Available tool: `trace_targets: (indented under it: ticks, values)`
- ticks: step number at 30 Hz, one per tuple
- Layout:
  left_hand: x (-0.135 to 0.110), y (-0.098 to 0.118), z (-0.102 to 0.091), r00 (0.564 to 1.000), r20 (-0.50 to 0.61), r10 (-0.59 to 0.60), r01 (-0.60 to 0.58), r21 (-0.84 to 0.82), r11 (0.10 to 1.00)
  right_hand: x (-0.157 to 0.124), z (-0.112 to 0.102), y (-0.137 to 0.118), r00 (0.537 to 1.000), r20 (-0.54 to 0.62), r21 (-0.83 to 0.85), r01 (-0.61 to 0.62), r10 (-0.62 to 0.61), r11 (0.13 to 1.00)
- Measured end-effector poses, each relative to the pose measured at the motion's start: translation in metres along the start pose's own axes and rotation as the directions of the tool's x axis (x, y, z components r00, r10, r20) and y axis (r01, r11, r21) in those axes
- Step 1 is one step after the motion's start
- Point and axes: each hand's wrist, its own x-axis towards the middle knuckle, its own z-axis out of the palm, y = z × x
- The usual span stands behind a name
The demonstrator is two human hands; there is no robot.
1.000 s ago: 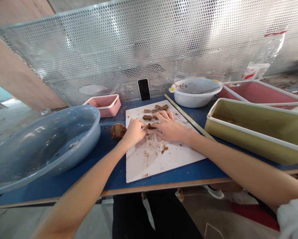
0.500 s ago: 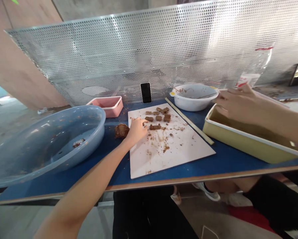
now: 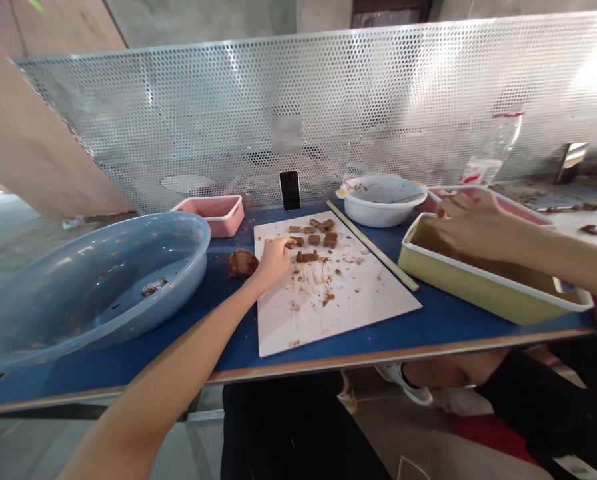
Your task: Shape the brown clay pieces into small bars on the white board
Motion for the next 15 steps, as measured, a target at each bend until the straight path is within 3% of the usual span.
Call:
trace_targets:
  ticks: [2,4,6,8,11,13,15]
  values:
    - [0.000,0.001,-0.002,1.000,0.017,-0.007,0.007,-0.007,1.000,0.011,-0.003,-0.017,0.980,0.058,-0.082,0.195,-0.191,0.977]
    - [0.000,0.003,-0.004,1.000,0.024,-0.003,0.003,-0.002,1.000,0.019,-0.005,-0.043,0.929,0.006,-0.209,0.363,-0.370,0.908]
    - [-0.001,0.003,-0.005,0.999,0.033,-0.015,0.015,-0.007,1.000,0.024,-0.004,-0.077,0.810,-0.052,-0.302,0.544,-0.583,0.783]
    - [-0.002,0.003,-0.005,0.998,0.051,-0.040,0.042,-0.038,0.998,0.028,0.001,-0.113,0.642,-0.137,-0.332,0.688,-0.754,0.646]
    - [-0.003,0.003,-0.004,0.994,0.086,-0.072,0.078,-0.079,0.994,0.035,0.019,-0.157,0.506,-0.218,-0.303,0.778,-0.834,0.551]
    - [-0.004,0.004,-0.004,0.991,0.099,-0.090,0.097,-0.065,0.993,0.039,0.032,-0.177,0.461,-0.241,-0.267,0.815,-0.854,0.515]
    - [-0.005,0.007,-0.004,0.990,0.090,-0.110,0.112,-0.018,0.994,0.043,0.045,-0.189,0.446,-0.271,-0.205,0.839,-0.853,0.503]
